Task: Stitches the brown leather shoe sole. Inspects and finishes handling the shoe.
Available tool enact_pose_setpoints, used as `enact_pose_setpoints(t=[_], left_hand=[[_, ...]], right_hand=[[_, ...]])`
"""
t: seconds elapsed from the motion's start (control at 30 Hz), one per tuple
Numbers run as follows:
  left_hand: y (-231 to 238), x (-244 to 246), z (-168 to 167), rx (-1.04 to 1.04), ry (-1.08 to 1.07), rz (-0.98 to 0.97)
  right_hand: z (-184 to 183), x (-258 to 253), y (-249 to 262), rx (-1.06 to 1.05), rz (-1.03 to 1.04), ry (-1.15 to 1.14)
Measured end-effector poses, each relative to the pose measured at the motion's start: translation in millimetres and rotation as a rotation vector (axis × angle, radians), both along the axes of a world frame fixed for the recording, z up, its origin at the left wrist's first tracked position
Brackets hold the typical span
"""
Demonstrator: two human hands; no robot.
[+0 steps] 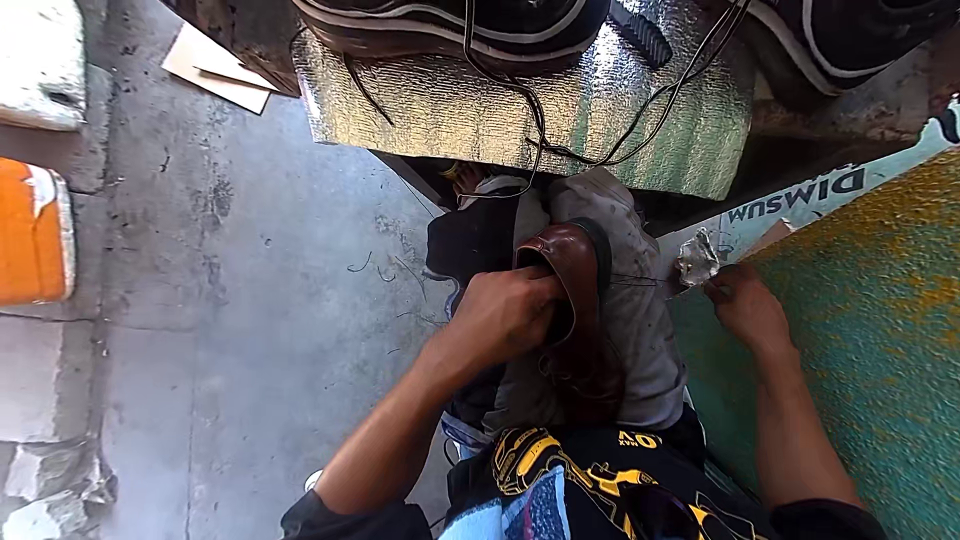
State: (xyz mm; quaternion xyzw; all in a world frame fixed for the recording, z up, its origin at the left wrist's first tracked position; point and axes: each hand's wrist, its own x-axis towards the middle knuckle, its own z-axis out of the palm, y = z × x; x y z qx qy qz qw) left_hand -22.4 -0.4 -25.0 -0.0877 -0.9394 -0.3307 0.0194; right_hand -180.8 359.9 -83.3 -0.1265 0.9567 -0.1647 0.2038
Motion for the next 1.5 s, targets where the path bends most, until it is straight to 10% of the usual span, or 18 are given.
enact_pose_setpoints(t=[0.2,0.67,0.83,1.0,1.07,1.23,1.5], left_hand=[[2.9,-3.7,8.0,-0.131,-0.040,-0.013],[-125.5,114.3,-15.1,-0.205,-0.250,0.281],[-91.7,107.5,-6.1,0.561,-0.281,-0.072],[-50.7,69.0,16.2,1.402,-0.085,-0.307],[-43.7,59.2,22.3,1.110,-0.046,-0.079],[-21.3,37.8,31.8,-0.225,0.073,0.126],[-20.2,51.4,6.7,-0.257,0.079,0.043]], right_hand=[[58.8,80.2,-110.5,-0.575,0.184,0.233],[50.0,90.7,-131.8,-0.486,0.174,0.177],[66.5,72.9,-115.5,-0.647,0.119,-0.116],[64.8,66.3,-111.1,-1.440,-0.023,-0.623],[68.8,69.0,-113.6,-1.385,-0.063,-0.549],[79.3,79.6,-127.2,-0.429,0.162,0.096],[65.4,74.4,-141.7,-0.349,0.177,0.079]])
